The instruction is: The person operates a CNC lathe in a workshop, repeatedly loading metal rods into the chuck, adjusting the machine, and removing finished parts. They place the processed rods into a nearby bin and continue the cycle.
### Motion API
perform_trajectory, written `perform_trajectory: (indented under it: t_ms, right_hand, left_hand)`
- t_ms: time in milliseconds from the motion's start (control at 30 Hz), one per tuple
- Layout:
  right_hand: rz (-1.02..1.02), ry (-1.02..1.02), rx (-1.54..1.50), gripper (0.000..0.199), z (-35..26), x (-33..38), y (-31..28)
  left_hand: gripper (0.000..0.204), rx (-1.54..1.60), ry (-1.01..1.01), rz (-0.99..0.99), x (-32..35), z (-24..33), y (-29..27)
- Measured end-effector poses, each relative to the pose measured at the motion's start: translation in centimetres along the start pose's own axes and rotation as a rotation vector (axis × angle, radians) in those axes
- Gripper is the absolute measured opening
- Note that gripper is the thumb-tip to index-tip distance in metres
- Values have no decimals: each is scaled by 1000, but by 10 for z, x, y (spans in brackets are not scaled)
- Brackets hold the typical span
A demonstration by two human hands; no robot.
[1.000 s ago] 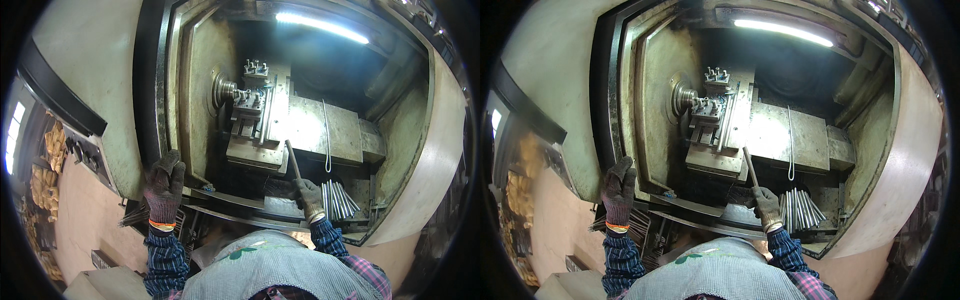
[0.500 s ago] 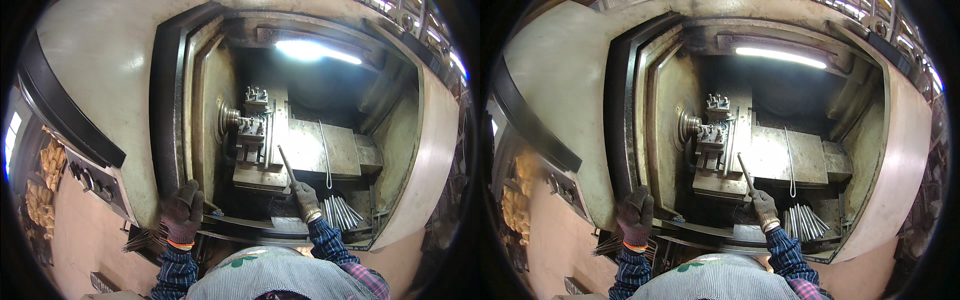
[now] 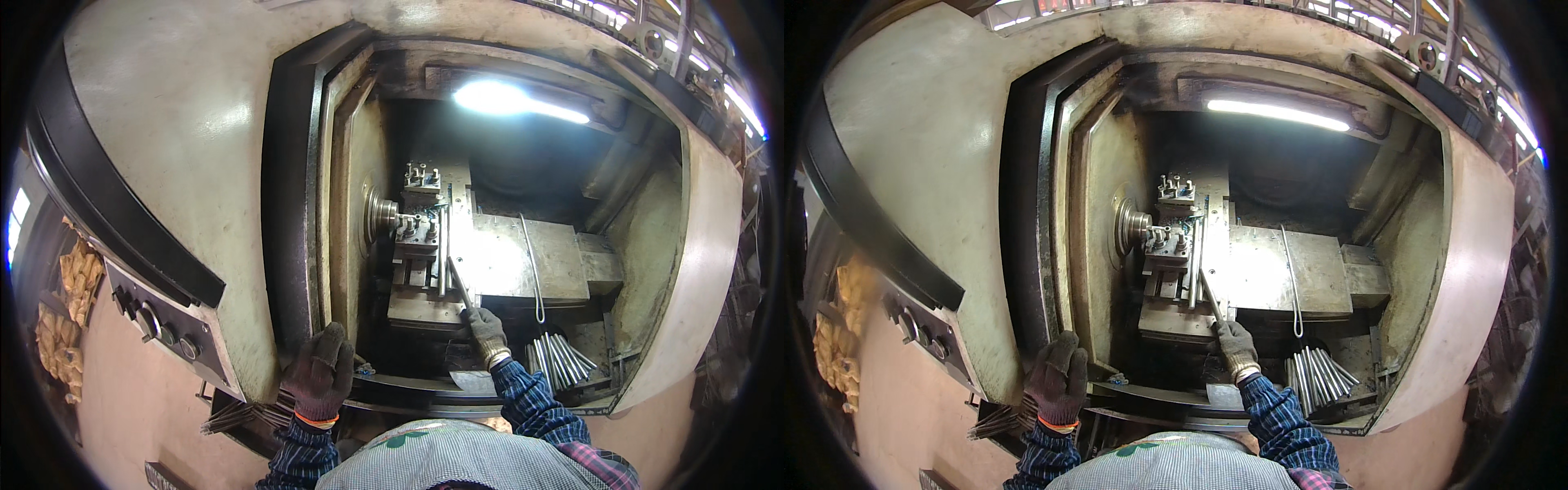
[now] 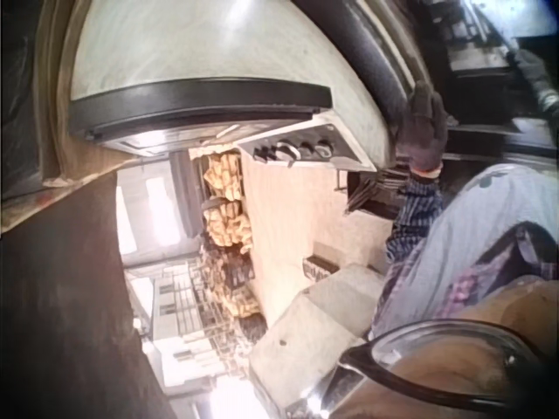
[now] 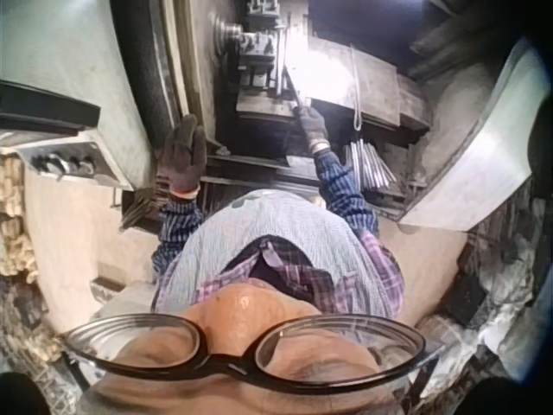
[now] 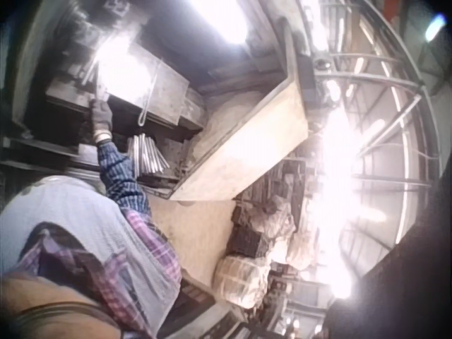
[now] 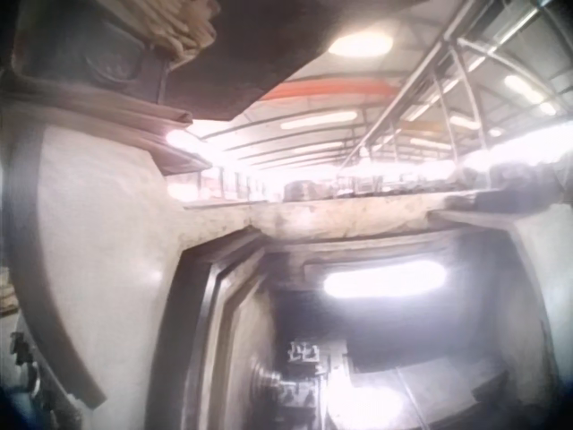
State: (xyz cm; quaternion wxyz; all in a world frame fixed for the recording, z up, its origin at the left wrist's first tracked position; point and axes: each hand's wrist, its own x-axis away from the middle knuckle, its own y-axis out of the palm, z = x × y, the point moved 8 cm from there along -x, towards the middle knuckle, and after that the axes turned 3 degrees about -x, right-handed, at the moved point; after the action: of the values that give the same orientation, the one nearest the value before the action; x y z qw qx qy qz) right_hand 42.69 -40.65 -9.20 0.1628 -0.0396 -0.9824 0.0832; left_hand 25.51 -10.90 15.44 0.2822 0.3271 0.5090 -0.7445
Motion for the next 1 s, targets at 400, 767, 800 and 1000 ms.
perform_trajectory:
  t_ms: [400,767,800,1000]
  right_hand:
    - [65,-53,114,36,-13,12,0]
    - [167,-179,284,38,-2,5,-38]
    - [162,-145,239,39,3,1,-45]
    - [53,22,0,30,31,-14,-46]
  left_hand:
    - [31,170,41,-37,-10,17,3]
    - [55,500,-34,-423,-34,108,203]
    - [58,541,33,-383,-42,127,212]
    - [49,90,131,-328,-137,99,303]
